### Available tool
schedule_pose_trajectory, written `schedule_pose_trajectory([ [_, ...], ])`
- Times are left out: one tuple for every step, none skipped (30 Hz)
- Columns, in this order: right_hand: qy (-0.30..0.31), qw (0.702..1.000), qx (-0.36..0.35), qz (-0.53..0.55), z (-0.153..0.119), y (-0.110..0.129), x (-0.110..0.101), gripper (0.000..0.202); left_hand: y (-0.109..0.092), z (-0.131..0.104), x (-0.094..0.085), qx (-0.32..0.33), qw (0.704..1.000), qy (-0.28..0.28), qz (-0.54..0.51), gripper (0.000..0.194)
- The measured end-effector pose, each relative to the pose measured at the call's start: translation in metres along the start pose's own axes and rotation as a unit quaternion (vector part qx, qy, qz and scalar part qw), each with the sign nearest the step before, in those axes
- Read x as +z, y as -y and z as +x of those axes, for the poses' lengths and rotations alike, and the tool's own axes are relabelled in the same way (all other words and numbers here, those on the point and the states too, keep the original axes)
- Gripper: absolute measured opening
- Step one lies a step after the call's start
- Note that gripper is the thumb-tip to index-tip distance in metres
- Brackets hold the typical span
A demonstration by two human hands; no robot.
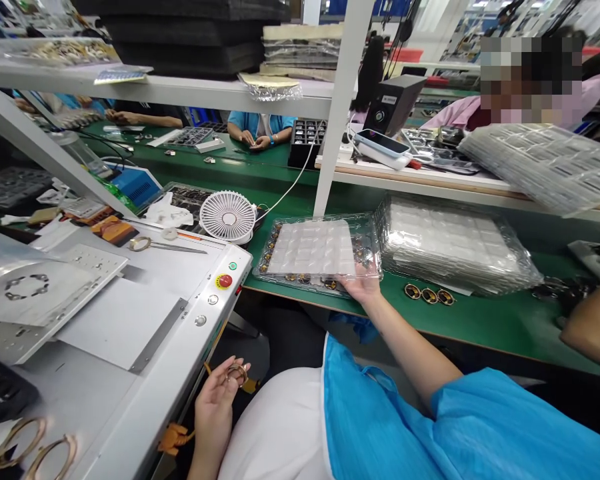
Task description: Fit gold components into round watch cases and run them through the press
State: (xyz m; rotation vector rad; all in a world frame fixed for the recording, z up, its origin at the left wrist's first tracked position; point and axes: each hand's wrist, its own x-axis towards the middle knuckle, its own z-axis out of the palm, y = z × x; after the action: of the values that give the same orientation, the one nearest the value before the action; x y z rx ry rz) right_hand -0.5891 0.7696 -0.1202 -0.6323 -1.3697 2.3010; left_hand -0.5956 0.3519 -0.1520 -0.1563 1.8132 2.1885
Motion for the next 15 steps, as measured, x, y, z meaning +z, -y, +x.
schedule_pose_trajectory([
  [-0.014, 1.0, -0.013, -0.009, 0.001, 0.0, -0.001, 0.076, 0.0, -0.001, 0.002, 0.004, 1.0, -0.003, -0.002, 0.054],
  [-0.029, 0.999, -0.026, -0.019, 0.003, 0.0, -0.002, 0.071, 0.0, -0.002, 0.003, 0.007, 1.0, -0.006, -0.003, 0.054],
  [-0.044, 0.998, -0.037, -0.029, 0.005, 0.0, -0.003, 0.065, 0.0, -0.003, 0.003, 0.01, 1.0, -0.009, -0.002, 0.054],
  [-0.058, 0.997, -0.047, -0.036, 0.007, 0.0, -0.005, 0.059, 0.0, -0.003, 0.003, 0.011, 1.0, -0.01, -0.001, 0.055],
  [-0.069, 0.995, -0.055, -0.039, 0.009, 0.001, -0.007, 0.054, 0.001, -0.002, 0.003, 0.009, 1.0, -0.009, -0.001, 0.055],
  [-0.077, 0.994, -0.061, -0.04, 0.011, 0.002, -0.008, 0.052, 0.001, -0.001, 0.001, 0.006, 1.0, -0.006, -0.002, 0.056],
  [-0.085, 0.993, -0.067, -0.042, 0.012, 0.004, -0.009, 0.052, 0.001, 0.0, 0.0, 0.003, 1.0, -0.002, -0.004, 0.056],
  [-0.092, 0.992, -0.071, -0.044, 0.013, 0.007, -0.01, 0.054, 0.001, 0.001, -0.002, 0.001, 1.0, 0.003, -0.006, 0.057],
  [-0.099, 0.991, -0.075, -0.048, 0.014, 0.01, -0.01, 0.055, 0.001, 0.002, -0.004, 0.0, 1.0, 0.008, -0.008, 0.058],
  [-0.105, 0.99, -0.078, -0.052, 0.015, 0.013, -0.011, 0.056, 0.001, 0.003, -0.005, 0.001, 1.0, 0.012, -0.01, 0.058],
  [-0.11, 0.989, -0.082, -0.059, 0.016, 0.017, -0.011, 0.054, 0.001, 0.004, -0.006, 0.003, 1.0, 0.013, -0.013, 0.058],
  [-0.116, 0.987, -0.087, -0.066, 0.016, 0.022, -0.011, 0.051, 0.001, 0.004, -0.007, 0.006, 1.0, 0.014, -0.015, 0.058],
  [-0.123, 0.985, -0.093, -0.075, 0.016, 0.027, -0.011, 0.048, 0.001, 0.004, -0.007, 0.008, 1.0, 0.016, -0.016, 0.058],
  [-0.128, 0.983, -0.1, -0.085, 0.015, 0.032, -0.011, 0.046, 0.001, 0.003, -0.008, 0.01, 1.0, 0.016, -0.015, 0.058],
  [-0.132, 0.981, -0.105, -0.095, 0.014, 0.037, -0.01, 0.045, 0.001, 0.002, -0.008, 0.012, 1.0, 0.017, -0.015, 0.058],
])
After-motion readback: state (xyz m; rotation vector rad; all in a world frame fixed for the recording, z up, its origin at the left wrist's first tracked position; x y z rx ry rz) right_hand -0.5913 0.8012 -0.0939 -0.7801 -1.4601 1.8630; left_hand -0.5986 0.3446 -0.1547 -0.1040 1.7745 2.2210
